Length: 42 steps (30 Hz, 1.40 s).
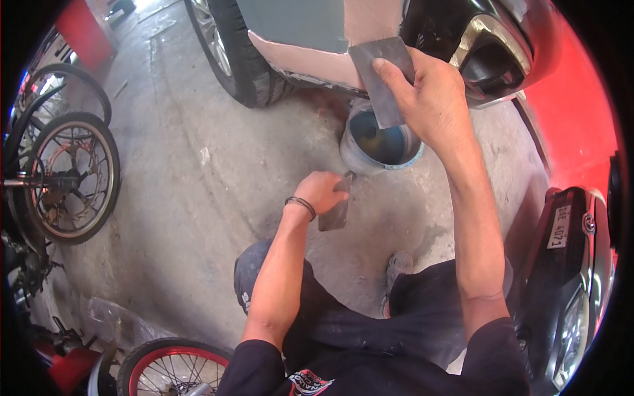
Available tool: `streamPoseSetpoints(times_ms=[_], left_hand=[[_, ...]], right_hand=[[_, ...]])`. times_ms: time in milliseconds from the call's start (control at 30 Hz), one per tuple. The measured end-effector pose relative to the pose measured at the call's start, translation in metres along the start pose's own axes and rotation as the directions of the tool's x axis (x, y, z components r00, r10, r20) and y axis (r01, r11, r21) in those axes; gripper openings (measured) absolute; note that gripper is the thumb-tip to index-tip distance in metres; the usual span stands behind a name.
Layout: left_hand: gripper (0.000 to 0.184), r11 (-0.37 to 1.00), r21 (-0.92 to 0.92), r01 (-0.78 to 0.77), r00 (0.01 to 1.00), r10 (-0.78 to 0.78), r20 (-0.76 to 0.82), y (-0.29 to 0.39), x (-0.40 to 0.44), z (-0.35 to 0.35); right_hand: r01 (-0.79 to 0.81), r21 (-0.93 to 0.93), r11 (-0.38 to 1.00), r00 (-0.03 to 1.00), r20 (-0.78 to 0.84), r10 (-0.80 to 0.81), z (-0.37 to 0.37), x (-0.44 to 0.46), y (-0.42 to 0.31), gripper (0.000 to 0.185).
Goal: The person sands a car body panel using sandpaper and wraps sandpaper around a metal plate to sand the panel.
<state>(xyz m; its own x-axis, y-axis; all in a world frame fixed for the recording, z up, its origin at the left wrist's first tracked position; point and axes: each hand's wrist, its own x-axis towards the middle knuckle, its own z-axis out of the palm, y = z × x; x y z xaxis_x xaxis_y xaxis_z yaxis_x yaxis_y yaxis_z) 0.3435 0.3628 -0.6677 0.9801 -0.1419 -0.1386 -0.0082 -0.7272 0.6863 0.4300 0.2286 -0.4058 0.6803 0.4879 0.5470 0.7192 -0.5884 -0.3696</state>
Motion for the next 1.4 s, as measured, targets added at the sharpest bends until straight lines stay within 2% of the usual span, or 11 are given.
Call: streamPoseSetpoints(times_ms=[100,167,267,433,667,767,833,900,1000,1100,1400], left_hand=[[0.046,0.999,0.006,-0.032,0.999,0.032,-0.029,-0.011,-0.003,0.001],[0.045,0.999,0.010,-0.037,0.995,0.037,-0.098,-0.016,-0.005,-0.001],[0.044,0.999,-0.034,0.004,0.999,-0.006,-0.047,-0.001,-0.006,-0.021],[0.044,0.997,-0.074,-0.003,0.999,0.000,-0.039,0.003,-0.003,-0.013],[0.045,0.999,-0.017,-0.027,0.998,0.026,-0.058,-0.011,-0.001,0.008],[0.044,0.999,-0.026,-0.029,0.999,0.029,-0.017,-0.010,-0.008,0.001],[0.043,1.000,-0.007,-0.003,0.997,0.002,-0.081,-0.009,-0.013,-0.004],[0.042,0.999,-0.006,0.040,0.991,-0.041,-0.127,-0.009,-0.020,-0.005],[0.040,0.999,-0.013,0.053,0.995,-0.054,-0.080,-0.009,-0.023,-0.009],[0.039,0.999,-0.042,0.016,0.987,-0.022,-0.160,-0.008,-0.030,-0.010],[0.036,0.998,-0.069,0.005,0.985,-0.017,-0.170,-0.007,-0.037,-0.013]], right_hand=[[-0.020,-0.005,1.000,1.000,0.000,0.020,0.003,-0.002,-0.001,0.031],[-0.030,0.079,0.996,0.994,-0.106,0.039,0.013,-0.005,0.005,0.030],[0.053,-0.039,0.998,0.995,-0.082,-0.056,0.010,-0.001,0.003,0.029],[0.044,-0.076,0.996,0.998,0.039,-0.041,-0.007,0.007,-0.006,0.029],[-0.130,-0.016,0.991,0.986,0.104,0.131,-0.006,0.010,-0.009,0.034],[-0.315,0.241,0.918,0.945,0.169,0.280,-0.003,0.001,-0.007,0.033],[-0.300,0.344,0.890,0.953,0.137,0.269,0.001,-0.019,-0.002,0.033],[-0.387,0.527,0.757,0.921,0.177,0.348,0.005,-0.036,-0.005,0.033],[-0.408,0.608,0.681,0.903,0.155,0.402,0.011,-0.038,-0.011,0.033],[-0.382,0.727,0.570,0.905,0.169,0.390,0.034,-0.038,-0.004,0.033],[-0.427,0.784,0.451,0.878,0.240,0.414,0.040,-0.031,-0.002,0.030]])
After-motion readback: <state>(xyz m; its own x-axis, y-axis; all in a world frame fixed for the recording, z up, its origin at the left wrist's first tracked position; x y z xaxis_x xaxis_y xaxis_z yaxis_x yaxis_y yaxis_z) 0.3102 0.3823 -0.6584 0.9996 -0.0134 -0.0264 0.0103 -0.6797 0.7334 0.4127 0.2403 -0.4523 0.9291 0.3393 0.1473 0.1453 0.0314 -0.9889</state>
